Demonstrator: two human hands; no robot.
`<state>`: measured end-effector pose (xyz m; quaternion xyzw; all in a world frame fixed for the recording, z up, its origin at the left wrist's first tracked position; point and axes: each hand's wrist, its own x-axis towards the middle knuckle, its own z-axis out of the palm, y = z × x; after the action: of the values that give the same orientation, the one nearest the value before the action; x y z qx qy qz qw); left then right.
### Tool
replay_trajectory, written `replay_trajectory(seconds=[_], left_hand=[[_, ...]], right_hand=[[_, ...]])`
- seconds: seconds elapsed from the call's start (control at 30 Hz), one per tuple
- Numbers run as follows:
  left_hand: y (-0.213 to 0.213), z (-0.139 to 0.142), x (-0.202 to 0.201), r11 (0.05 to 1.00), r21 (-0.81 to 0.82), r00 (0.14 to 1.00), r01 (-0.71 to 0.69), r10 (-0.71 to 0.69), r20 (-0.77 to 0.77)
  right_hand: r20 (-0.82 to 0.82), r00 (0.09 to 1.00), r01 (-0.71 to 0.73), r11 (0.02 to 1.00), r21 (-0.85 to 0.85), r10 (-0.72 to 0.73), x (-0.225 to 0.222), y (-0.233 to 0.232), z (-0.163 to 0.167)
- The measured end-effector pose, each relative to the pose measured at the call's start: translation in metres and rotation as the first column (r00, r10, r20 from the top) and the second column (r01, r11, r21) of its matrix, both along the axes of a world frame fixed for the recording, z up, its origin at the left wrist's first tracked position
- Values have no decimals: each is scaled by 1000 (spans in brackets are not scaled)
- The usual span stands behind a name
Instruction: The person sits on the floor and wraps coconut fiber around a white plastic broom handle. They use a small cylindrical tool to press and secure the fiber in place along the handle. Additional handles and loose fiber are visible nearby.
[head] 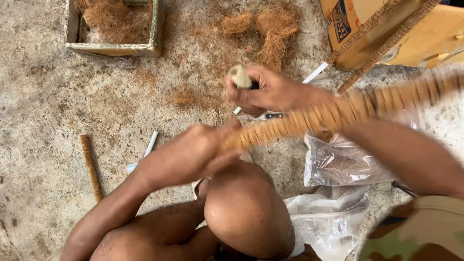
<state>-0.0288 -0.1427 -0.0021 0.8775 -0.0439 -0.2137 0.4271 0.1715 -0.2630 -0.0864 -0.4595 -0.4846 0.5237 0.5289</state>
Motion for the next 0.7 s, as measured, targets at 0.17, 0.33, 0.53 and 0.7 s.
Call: replay_trajectory(seconds=[0.17,0.33,0.53,0.7], left_hand=[[12,-45,-3,857,-227,884,-462,464,-47],[14,-95,13,817,-281,858,-503,512,-48],[4,-118,28,899,44,899,-437,438,-17],[-1,-114,31,889,302,931,-344,364,-12]], right_hand=[[-675,697,396,915,82,-241,-69,-25,-56],[-594,718,537,832,142,-363,-94,-31,-90],[29,732,681,732,5,-681,-109,-31,-103],[538,515,710,684,168,-667,-119,-27,-87]])
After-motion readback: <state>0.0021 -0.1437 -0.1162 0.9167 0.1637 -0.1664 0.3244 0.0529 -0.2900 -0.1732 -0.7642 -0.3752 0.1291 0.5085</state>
